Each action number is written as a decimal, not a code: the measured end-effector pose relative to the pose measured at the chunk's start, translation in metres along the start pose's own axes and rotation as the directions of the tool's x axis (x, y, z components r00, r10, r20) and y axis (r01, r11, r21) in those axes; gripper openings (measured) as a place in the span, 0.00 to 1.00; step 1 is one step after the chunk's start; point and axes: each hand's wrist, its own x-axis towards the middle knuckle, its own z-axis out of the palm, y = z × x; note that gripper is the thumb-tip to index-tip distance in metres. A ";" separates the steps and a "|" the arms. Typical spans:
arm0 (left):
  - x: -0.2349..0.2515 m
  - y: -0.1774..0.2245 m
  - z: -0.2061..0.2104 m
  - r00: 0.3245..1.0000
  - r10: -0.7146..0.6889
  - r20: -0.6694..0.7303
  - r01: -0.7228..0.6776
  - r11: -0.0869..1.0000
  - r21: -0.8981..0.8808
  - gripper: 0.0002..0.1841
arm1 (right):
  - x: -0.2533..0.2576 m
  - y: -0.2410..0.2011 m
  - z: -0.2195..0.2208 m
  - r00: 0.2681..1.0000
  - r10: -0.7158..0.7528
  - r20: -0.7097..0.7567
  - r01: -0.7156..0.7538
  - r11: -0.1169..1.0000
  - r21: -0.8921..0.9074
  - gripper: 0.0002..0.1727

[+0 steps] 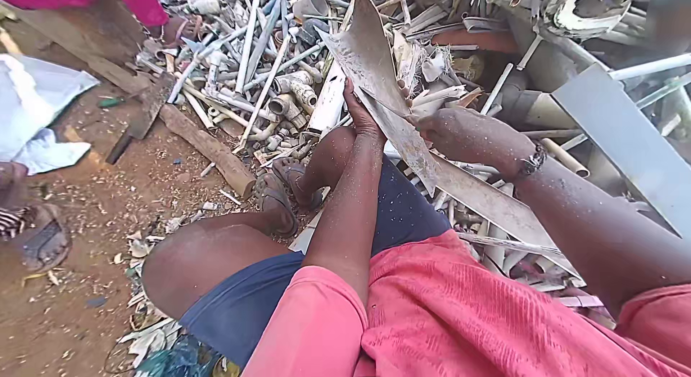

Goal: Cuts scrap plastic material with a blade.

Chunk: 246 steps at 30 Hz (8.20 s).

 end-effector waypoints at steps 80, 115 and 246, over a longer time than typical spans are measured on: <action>0.000 0.002 0.011 1.000 0.009 -0.024 -0.008 1.000 0.011 0.55 | -0.029 0.012 0.005 0.998 -0.064 0.012 0.060 0.979 0.196 0.25; -0.005 0.010 0.013 0.993 0.071 -0.093 -0.068 0.997 0.039 0.52 | -0.016 0.000 0.000 0.995 -0.028 0.096 0.014 0.991 0.136 0.22; 0.008 -0.003 0.010 0.976 0.097 -0.197 -0.069 0.987 0.147 0.44 | -0.055 0.017 0.037 0.972 0.232 0.035 -0.232 0.973 0.002 0.26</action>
